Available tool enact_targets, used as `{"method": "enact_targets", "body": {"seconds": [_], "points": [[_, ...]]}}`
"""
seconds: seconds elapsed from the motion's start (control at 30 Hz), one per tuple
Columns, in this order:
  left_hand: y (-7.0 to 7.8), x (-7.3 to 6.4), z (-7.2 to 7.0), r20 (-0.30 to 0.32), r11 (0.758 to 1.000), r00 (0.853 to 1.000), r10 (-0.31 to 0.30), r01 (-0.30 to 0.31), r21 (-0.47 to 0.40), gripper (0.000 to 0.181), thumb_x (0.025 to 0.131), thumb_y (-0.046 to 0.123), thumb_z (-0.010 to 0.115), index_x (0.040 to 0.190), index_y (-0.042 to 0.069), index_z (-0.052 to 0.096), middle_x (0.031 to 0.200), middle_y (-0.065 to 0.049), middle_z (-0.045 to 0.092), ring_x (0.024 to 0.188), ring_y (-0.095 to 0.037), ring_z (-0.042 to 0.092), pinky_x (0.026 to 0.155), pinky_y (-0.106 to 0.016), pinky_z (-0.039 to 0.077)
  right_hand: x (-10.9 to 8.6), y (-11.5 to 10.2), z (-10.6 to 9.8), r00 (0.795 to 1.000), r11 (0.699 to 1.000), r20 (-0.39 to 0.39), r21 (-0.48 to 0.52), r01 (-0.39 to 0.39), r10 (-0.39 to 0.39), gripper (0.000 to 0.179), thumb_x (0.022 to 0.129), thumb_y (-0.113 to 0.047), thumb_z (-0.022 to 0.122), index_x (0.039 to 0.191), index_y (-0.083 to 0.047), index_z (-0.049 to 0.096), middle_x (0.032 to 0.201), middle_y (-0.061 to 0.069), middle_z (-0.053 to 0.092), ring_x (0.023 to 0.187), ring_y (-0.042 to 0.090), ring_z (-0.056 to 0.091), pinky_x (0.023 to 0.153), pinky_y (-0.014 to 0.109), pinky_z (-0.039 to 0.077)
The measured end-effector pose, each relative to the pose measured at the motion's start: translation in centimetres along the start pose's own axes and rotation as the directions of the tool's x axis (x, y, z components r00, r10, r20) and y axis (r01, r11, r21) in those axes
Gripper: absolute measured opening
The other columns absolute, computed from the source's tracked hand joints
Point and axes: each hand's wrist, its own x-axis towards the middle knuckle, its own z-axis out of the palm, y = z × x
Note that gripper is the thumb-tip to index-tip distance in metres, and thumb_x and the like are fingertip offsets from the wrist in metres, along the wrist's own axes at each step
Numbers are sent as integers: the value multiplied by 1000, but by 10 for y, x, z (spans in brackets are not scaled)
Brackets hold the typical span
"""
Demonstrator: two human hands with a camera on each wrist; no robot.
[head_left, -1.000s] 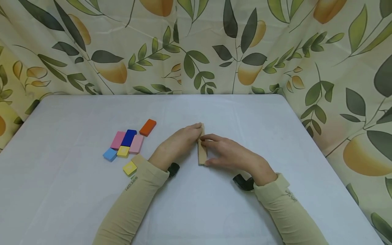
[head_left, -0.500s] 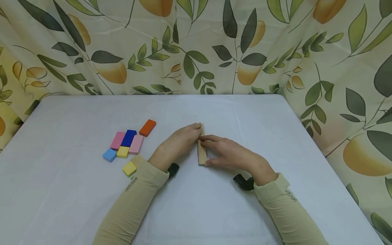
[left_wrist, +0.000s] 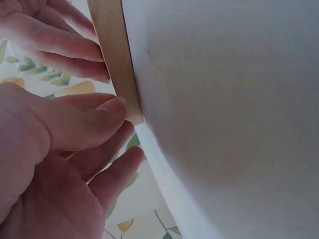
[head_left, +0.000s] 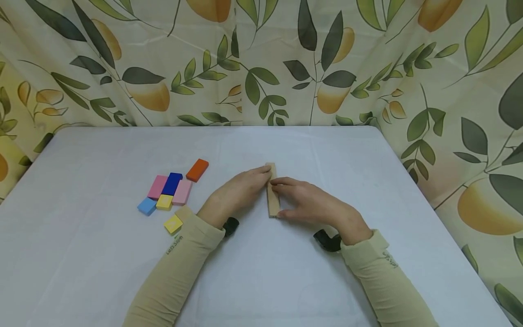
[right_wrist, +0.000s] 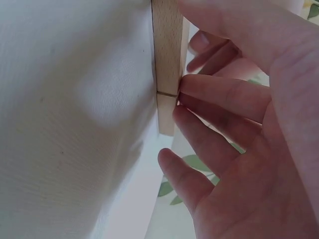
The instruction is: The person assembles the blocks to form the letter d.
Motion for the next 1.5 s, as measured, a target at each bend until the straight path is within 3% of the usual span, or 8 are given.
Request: {"method": "enact_targets", "body": {"seconds": [0.23,0.47,0.57,0.87,1.2,1.5], "points": [[-1,0,-2,47,999,998,-47,48,-25,49,104,4,43,152,1,34,161,-11,31,148,-24,34,120,-37,30,2,1,1,1000,1000,2,12,-19,19,65,86,-26,77,141,-1,52,152,9,44,140,27,44,112,44,41],[0,-2,-5,35,998,998,-61,62,-19,49,104,3,44,152,1,34,161,-11,31,149,-24,32,121,-36,29,1,-1,3,999,999,-17,19,-45,45,75,86,-38,76,146,-5,47,156,7,39,143,26,41,113,45,40],[1,-5,-7,33,995,995,-95,94,9,49,105,4,43,153,2,33,161,-8,31,150,-22,31,121,-35,28,1,-2,4,999,999,-20,16,-39,39,77,87,-41,76,147,-4,45,158,8,36,145,28,38,114,46,38],[-9,-17,-24,71,983,981,-178,181,-29,50,105,10,43,154,7,34,163,-5,29,151,-22,27,122,-39,26,1,1,6,999,999,-25,22,-47,47,77,85,-39,77,146,-3,46,158,8,37,146,28,37,116,46,37],[-39,-56,-41,28,976,978,-209,210,-48,51,103,13,51,151,2,38,159,-15,34,149,-30,30,119,-45,30,3,2,6,999,999,-10,36,-35,36,76,87,-36,76,148,-4,44,159,7,34,146,29,35,116,47,37],[-60,-84,-39,-69,990,988,-140,139,-28,44,100,7,55,140,-7,48,147,-25,46,139,-39,42,115,-48,37,4,1,6,999,996,5,76,-39,39,77,87,-34,76,149,-4,42,161,7,32,148,30,32,117,49,34]]}}
